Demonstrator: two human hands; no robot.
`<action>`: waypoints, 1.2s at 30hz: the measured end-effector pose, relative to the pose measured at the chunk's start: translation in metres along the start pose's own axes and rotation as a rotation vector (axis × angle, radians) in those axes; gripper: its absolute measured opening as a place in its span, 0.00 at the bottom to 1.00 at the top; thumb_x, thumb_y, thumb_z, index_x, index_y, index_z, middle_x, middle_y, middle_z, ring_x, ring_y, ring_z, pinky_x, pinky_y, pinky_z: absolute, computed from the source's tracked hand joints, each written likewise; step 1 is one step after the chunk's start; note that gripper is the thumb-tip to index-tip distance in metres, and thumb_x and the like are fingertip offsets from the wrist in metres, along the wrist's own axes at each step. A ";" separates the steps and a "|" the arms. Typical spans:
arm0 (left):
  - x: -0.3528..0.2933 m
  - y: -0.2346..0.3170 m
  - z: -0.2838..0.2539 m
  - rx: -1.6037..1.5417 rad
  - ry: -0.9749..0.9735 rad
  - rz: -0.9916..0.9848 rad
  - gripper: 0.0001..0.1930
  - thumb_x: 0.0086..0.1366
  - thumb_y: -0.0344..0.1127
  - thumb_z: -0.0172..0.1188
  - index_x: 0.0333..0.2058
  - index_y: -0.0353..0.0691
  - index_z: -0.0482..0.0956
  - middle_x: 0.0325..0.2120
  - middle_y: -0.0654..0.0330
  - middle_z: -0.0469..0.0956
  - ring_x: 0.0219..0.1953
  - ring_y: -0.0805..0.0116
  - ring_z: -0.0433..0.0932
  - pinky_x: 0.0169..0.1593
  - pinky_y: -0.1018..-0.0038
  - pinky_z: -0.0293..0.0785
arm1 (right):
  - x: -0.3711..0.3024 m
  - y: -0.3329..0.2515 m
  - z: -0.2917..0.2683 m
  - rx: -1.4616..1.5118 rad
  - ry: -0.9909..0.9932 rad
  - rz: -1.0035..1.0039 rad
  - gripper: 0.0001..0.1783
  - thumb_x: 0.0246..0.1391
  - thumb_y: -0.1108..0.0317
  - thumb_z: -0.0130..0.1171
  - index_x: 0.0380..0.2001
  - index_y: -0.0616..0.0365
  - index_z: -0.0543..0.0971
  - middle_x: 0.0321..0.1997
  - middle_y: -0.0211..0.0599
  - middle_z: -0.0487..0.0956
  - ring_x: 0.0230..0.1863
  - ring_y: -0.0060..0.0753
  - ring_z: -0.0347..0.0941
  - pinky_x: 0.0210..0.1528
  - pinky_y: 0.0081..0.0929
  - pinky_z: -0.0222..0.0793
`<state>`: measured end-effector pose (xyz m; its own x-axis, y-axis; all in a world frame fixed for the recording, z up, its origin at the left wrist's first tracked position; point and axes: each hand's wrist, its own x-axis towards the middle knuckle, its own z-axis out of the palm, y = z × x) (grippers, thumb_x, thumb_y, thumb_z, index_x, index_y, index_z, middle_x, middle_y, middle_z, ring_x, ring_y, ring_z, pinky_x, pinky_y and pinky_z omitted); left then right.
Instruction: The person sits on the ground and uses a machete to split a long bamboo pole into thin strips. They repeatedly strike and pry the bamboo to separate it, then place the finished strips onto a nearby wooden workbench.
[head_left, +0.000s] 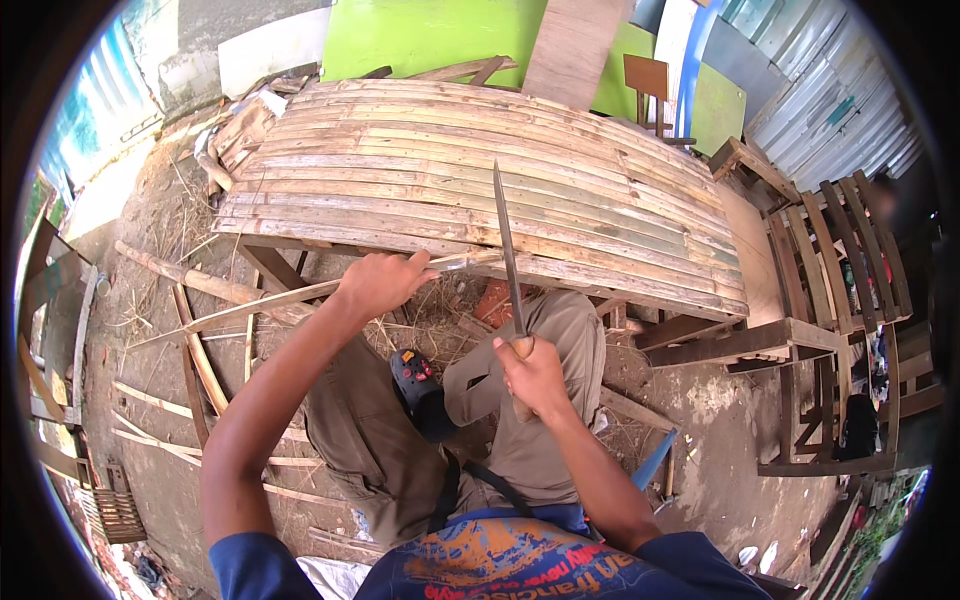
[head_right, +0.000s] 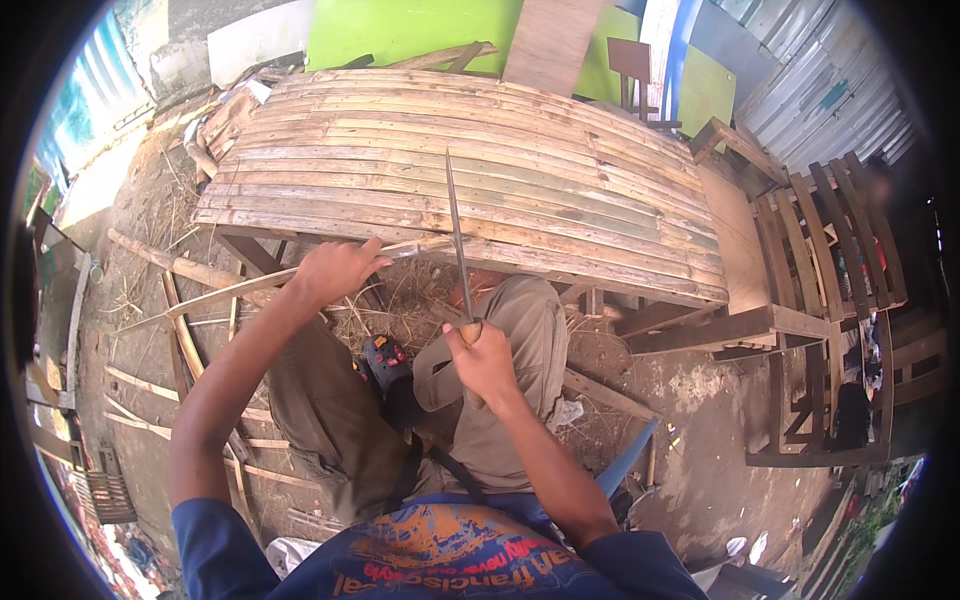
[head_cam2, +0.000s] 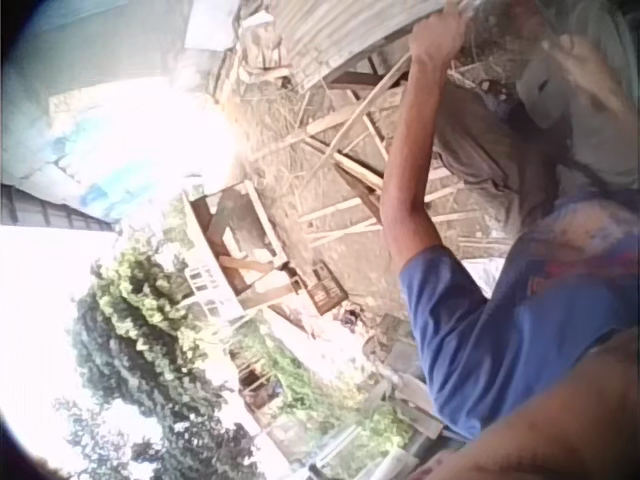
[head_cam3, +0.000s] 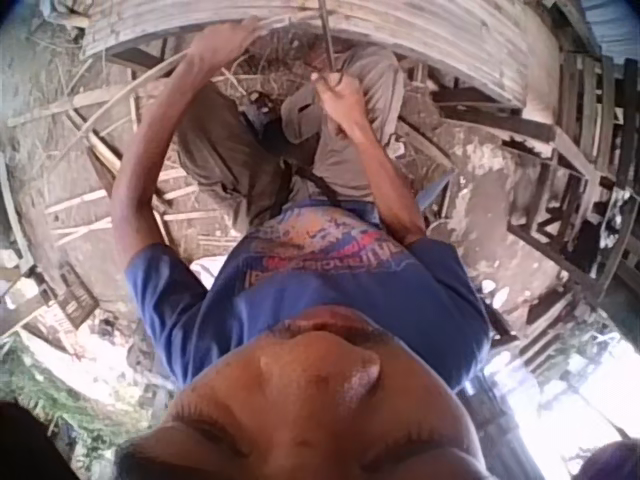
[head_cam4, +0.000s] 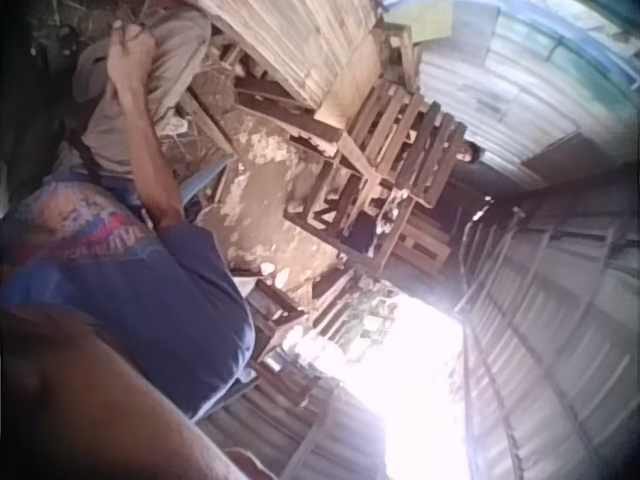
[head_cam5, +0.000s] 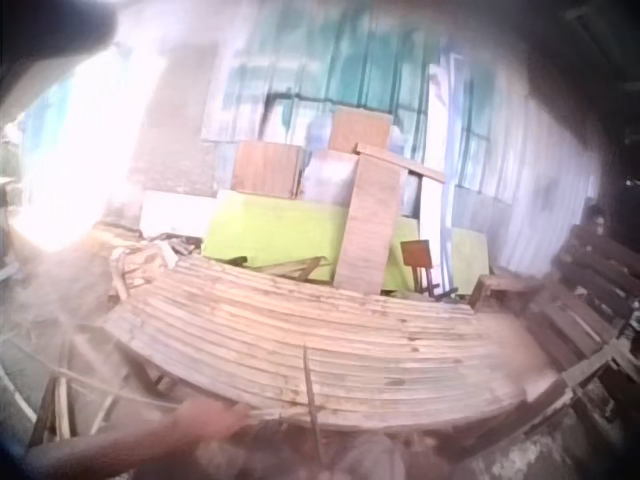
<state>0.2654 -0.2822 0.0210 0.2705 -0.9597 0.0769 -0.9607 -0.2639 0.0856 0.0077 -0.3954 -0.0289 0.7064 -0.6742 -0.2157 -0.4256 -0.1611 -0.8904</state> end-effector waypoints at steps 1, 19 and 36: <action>-0.005 -0.006 0.004 0.017 0.041 0.009 0.21 0.73 0.56 0.45 0.42 0.42 0.70 0.15 0.49 0.78 0.22 0.43 0.81 0.25 0.53 0.78 | -0.008 -0.020 0.001 0.109 0.069 -0.064 0.15 0.61 0.65 0.62 0.25 0.58 0.71 0.16 0.25 0.68 0.15 0.18 0.66 0.17 0.21 0.60; -0.005 0.003 -0.001 -0.007 0.000 -0.027 0.20 0.74 0.53 0.45 0.44 0.40 0.70 0.24 0.46 0.80 0.29 0.44 0.81 0.32 0.51 0.78 | -0.013 -0.051 -0.025 0.352 0.099 -0.175 0.16 0.62 0.62 0.62 0.27 0.59 0.70 0.17 0.26 0.68 0.15 0.16 0.63 0.16 0.21 0.57; -0.011 0.026 0.038 -0.364 0.230 0.004 0.20 0.65 0.50 0.61 0.43 0.38 0.74 0.34 0.47 0.76 0.40 0.43 0.78 0.41 0.53 0.75 | -0.006 0.041 0.002 0.125 0.142 -0.035 0.18 0.61 0.63 0.62 0.22 0.59 0.70 0.13 0.28 0.71 0.13 0.19 0.66 0.16 0.24 0.60</action>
<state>0.2352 -0.2825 -0.0149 0.3132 -0.9031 0.2937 -0.8885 -0.1695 0.4264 -0.0122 -0.3963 -0.0649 0.6287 -0.7662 -0.1329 -0.3222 -0.1012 -0.9412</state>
